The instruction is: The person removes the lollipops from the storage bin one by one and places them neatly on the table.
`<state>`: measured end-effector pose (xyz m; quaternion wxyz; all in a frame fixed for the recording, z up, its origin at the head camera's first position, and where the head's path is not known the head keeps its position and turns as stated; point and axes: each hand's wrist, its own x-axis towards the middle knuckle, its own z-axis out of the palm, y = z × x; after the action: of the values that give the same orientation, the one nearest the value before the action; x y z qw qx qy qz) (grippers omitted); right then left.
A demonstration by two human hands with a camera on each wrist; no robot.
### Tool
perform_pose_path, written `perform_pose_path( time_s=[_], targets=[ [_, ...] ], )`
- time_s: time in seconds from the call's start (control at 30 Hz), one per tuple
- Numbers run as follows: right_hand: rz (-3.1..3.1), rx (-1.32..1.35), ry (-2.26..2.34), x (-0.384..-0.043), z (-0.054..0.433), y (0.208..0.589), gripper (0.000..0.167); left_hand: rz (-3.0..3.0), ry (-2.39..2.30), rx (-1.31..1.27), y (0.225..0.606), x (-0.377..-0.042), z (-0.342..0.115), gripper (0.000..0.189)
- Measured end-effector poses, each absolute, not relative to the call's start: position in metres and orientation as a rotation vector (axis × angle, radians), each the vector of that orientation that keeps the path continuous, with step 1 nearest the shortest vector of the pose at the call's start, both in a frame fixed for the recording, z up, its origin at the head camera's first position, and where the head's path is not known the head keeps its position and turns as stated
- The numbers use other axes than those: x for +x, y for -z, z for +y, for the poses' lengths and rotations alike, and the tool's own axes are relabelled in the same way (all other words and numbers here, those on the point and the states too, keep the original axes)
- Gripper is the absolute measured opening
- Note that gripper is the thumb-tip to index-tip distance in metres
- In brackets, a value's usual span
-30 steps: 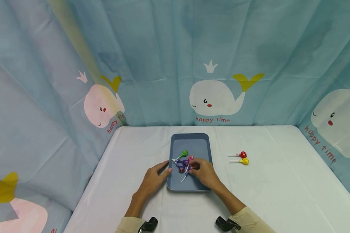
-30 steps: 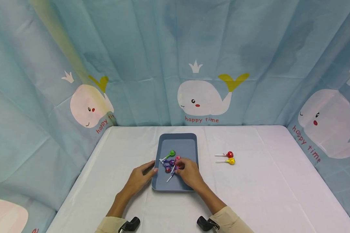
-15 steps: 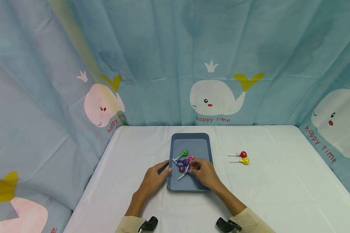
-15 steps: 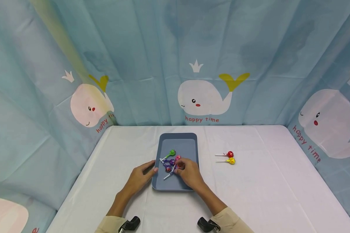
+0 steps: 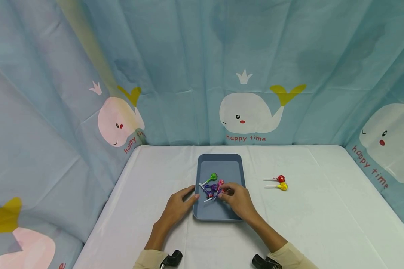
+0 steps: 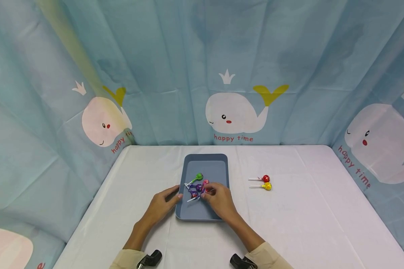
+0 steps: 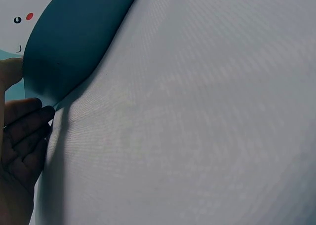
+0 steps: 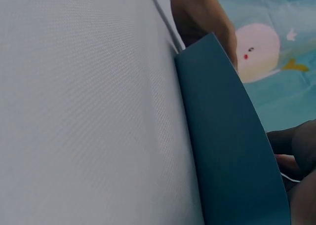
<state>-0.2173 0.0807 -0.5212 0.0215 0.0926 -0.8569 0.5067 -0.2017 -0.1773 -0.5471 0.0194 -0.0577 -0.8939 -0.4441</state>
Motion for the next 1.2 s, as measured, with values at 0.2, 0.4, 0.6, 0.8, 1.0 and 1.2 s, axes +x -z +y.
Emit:
perform_pose_path(
  time_s=[0.2,0.4,0.6,0.8,1.0,1.2],
  targets=[
    [-2.624,0.271,-1.58,-0.214,0.085,0.517,0.026,-2.769,1.392,-0.176,0.546,-0.201,-0.177,0.059],
    [-2.615,0.243,-1.598,-0.21,0.091,0.511,0.028,-2.769,1.392,-0.17,0.547,-0.202,-0.176,0.059],
    [-2.605,0.218,-1.594,-0.206,0.102,0.505,0.029,-2.769,1.385,-0.177,0.549,-0.203,-0.177,0.06],
    [-2.624,0.2,-1.56,-0.204,0.114,0.504,0.028,-2.772,1.382,-0.18,0.548,-0.202,-0.177,0.06],
    [-2.626,0.167,-1.557,-0.203,0.128,0.504,0.033,-2.779,1.398,-0.153,0.547,-0.201,-0.176,0.062],
    [-2.648,0.116,-1.557,-0.202,0.143,0.502,0.035,-2.775,1.395,-0.157,0.547,-0.201,-0.176,0.062]
  ],
)
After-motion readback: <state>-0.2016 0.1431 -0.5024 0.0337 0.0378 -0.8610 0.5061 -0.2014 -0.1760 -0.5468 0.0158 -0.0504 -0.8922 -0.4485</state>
